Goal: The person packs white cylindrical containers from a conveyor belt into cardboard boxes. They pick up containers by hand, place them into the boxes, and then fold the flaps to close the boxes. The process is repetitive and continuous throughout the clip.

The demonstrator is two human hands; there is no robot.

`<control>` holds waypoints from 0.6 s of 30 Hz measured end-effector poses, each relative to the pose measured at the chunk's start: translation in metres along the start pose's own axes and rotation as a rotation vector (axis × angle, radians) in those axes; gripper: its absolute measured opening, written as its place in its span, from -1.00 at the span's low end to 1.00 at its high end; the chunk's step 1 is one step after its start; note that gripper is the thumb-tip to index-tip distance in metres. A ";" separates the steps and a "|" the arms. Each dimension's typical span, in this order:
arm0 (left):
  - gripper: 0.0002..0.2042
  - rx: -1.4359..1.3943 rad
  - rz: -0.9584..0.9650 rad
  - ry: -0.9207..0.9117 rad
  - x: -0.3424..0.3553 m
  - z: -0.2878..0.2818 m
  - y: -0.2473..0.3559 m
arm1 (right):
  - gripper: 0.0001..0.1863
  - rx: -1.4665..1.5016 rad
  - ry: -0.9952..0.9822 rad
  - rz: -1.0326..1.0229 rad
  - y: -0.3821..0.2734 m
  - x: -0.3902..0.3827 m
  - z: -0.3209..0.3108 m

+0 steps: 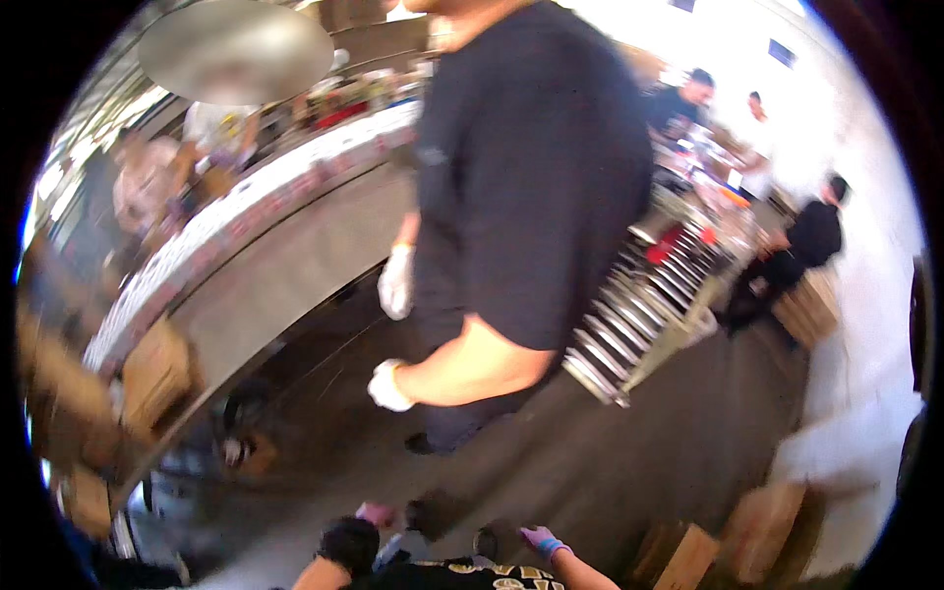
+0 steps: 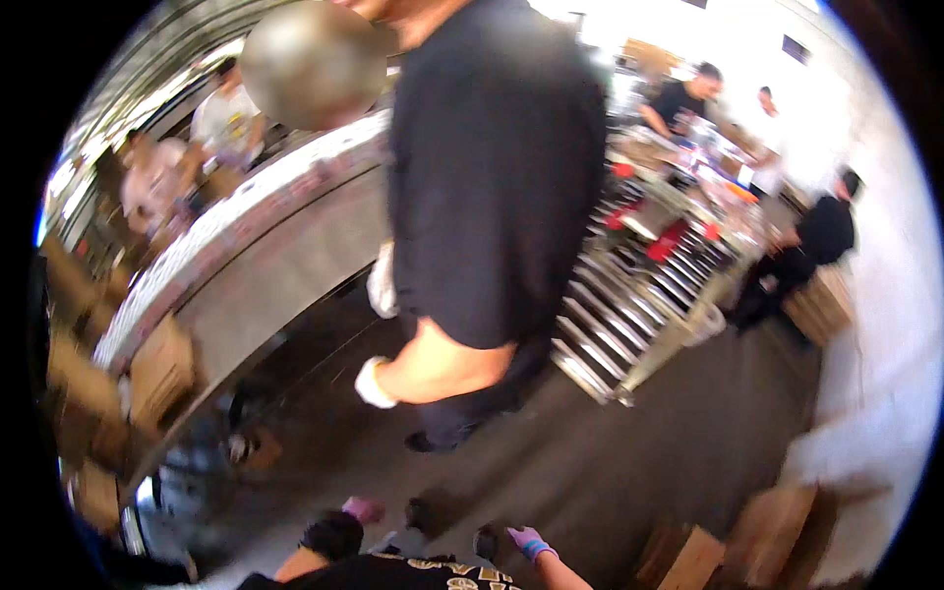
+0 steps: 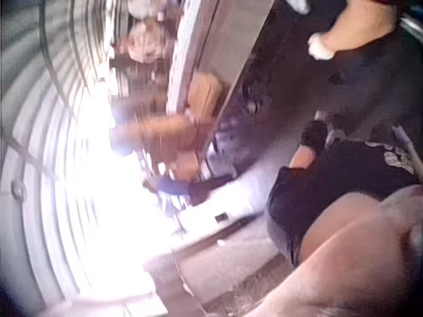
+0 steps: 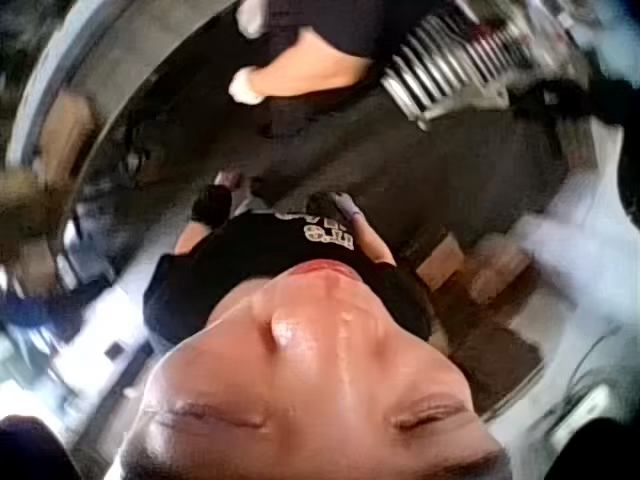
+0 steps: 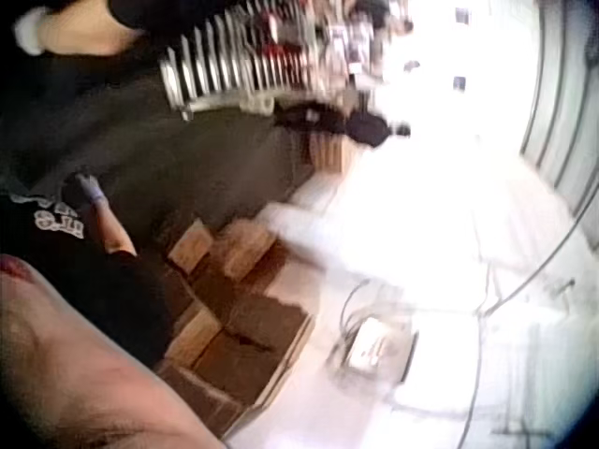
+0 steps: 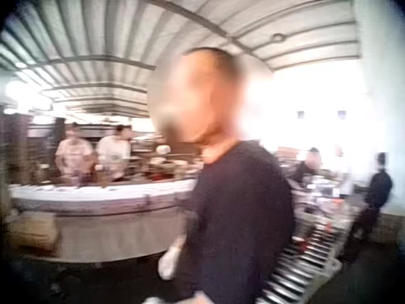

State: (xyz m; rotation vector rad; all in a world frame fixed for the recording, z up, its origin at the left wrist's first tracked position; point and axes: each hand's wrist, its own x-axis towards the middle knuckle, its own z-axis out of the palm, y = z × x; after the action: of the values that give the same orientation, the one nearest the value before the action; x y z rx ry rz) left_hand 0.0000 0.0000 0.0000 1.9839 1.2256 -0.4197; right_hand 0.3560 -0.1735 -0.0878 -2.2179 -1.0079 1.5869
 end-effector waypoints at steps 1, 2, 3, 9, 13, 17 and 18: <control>-0.80 -0.199 -0.145 0.027 -0.008 -0.004 -0.008 | -0.50 0.045 -0.033 -0.012 -0.005 0.005 0.007; -0.79 -0.332 -0.075 0.184 -0.009 -0.008 -0.019 | -0.53 0.026 -0.038 -0.093 -0.012 0.010 0.007; -0.76 -0.454 0.012 0.338 -0.012 -0.013 -0.031 | -0.57 0.012 -0.051 -0.182 -0.025 0.017 0.012; -0.79 -1.355 -0.183 0.657 -0.096 -0.066 -0.132 | -0.67 0.006 -0.170 -0.325 -0.221 0.030 0.116; -0.82 -0.964 -0.198 0.862 -0.146 -0.079 -0.245 | -0.66 0.179 -0.332 -0.293 -0.346 0.062 0.206; -0.79 -1.075 -0.240 1.102 -0.177 -0.124 -0.323 | -0.62 0.455 -0.714 -0.215 -0.449 0.070 0.267; -0.76 -1.328 -0.250 1.216 -0.193 -0.139 -0.341 | -0.61 0.296 -0.679 -0.272 -0.490 0.046 0.286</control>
State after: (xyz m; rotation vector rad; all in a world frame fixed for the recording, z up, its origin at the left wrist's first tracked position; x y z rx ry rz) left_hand -0.4039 0.0716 0.0654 0.7420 1.6933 1.3710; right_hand -0.0871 0.1612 0.0377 -1.2969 -1.0727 2.2252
